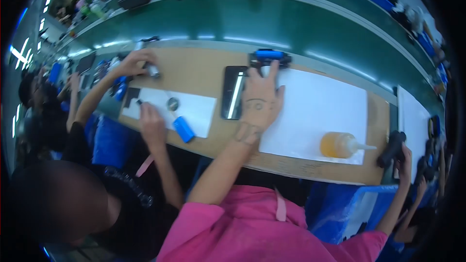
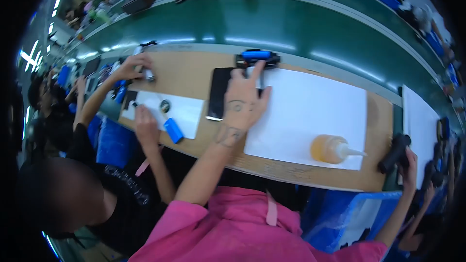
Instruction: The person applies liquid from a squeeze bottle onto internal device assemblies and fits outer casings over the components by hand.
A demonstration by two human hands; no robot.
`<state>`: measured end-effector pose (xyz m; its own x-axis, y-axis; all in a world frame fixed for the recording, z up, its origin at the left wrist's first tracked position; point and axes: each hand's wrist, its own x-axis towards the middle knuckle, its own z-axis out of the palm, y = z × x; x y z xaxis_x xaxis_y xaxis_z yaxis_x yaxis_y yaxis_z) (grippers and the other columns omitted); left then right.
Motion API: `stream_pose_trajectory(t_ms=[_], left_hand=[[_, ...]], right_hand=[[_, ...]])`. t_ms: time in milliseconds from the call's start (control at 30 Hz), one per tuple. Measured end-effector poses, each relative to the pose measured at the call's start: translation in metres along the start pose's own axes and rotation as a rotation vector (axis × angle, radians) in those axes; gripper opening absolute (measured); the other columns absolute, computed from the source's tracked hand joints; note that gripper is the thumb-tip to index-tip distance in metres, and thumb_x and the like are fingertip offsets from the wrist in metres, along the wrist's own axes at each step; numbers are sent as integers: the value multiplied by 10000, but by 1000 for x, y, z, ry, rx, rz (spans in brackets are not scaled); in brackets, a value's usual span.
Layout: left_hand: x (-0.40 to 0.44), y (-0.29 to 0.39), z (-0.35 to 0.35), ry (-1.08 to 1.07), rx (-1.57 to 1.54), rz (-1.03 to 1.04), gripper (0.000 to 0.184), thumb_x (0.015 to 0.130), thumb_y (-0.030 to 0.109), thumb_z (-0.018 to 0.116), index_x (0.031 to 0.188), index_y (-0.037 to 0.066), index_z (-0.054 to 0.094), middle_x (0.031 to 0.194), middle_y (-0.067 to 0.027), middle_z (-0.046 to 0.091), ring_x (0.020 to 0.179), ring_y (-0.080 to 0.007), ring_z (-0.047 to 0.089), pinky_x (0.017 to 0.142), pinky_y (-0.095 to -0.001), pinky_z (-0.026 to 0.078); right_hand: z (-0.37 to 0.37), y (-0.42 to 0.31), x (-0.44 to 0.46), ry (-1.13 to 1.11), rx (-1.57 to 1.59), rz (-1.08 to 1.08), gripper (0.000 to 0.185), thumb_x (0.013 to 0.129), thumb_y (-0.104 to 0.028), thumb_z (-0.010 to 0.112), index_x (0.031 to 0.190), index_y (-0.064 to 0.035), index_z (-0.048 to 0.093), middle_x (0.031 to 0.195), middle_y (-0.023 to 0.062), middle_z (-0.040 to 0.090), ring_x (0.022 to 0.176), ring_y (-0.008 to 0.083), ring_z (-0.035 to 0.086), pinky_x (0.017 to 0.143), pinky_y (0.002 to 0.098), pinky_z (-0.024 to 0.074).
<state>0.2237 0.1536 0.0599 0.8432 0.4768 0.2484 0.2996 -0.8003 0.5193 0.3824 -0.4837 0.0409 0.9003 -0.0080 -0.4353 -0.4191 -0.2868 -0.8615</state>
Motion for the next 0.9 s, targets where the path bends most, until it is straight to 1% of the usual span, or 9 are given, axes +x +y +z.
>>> stream_pose_trajectory(t_ms=[100, 200, 333, 400, 500, 600, 700, 800, 900], left_hand=[[4, -5, 5, -60, -86, -59, 594, 829, 152, 712, 1394, 106, 538, 1151, -285, 510, 999, -446, 613, 824, -516, 553], [-15, -8, 4, -16, -213, 51, 529, 802, 152, 724, 1316, 116, 608, 1133, -279, 516, 962, -451, 617, 824, -503, 552], [-79, 8, -5, -19, -328, 106, 536, 802, 171, 750, 1327, 162, 642, 1095, -242, 528, 924, -411, 624, 789, -471, 549], [-109, 5, -5, -89, -358, 136, 541, 825, 158, 733, 1353, 135, 619, 1100, -242, 513, 931, -413, 616, 779, -468, 548], [-135, 10, -24, -219, -303, 197, 583, 855, 192, 747, 1408, 109, 582, 1095, -230, 503, 904, -383, 612, 738, -437, 544], [-141, 18, -44, -229, -254, 290, 580, 853, 220, 766, 1398, 121, 594, 1041, -197, 511, 902, -326, 618, 720, -415, 542], [-141, 18, -67, -477, -547, -26, 548, 836, 183, 800, 1356, 129, 634, 1075, -157, 584, 898, -232, 622, 700, -359, 536], [-132, -22, -49, -269, -583, 150, 512, 831, 125, 796, 1320, 87, 650, 1140, -145, 612, 915, -199, 625, 723, -330, 527], [-111, -32, -43, -232, -647, 218, 472, 830, 68, 781, 1287, 56, 664, 1210, -142, 624, 928, -179, 627, 752, -303, 518]], right_hand=[[-13, 21, 23, 47, -224, -253, 499, 1038, -398, 603, 1415, -73, 573, 1253, 79, 609, 1167, 168, 581, 989, 325, 486], [7, 16, 52, 17, -224, -189, 518, 1051, -381, 586, 1446, -48, 556, 1367, 108, 585, 1237, 192, 571, 1039, 348, 468], [76, -17, -28, 214, -859, -595, 593, 1028, -327, 623, 1496, 6, 474, 1508, 144, 507, 1379, 255, 494, 1156, 396, 372], [170, -55, -101, -188, -628, -649, 709, 945, -348, 713, 1503, 12, 465, 1530, 162, 494, 1425, 275, 456, 1195, 398, 323], [249, -73, -149, -459, -642, -594, 1000, 740, -409, 864, 1517, 33, 417, 1579, 203, 431, 1462, 338, 411, 1220, 449, 290], [308, -62, -151, -392, -593, -655, 905, 688, -221, 922, 1443, 17, 483, 1532, 174, 475, 1424, 345, 449, 1190, 460, 340], [333, -54, -137, -346, -510, -682, 898, 694, -172, 916, 1455, -18, 465, 1467, 162, 527, 1380, 317, 494, 1181, 442, 366], [342, -51, -126, -295, -698, -968, 858, 710, -164, 907, 1429, -22, 459, 1391, 142, 560, 1296, 287, 551, 1117, 421, 436], [337, -33, -129, -308, -383, -630, 833, 709, -131, 895, 1415, -18, 467, 1346, 130, 574, 1245, 266, 575, 1078, 401, 465]])
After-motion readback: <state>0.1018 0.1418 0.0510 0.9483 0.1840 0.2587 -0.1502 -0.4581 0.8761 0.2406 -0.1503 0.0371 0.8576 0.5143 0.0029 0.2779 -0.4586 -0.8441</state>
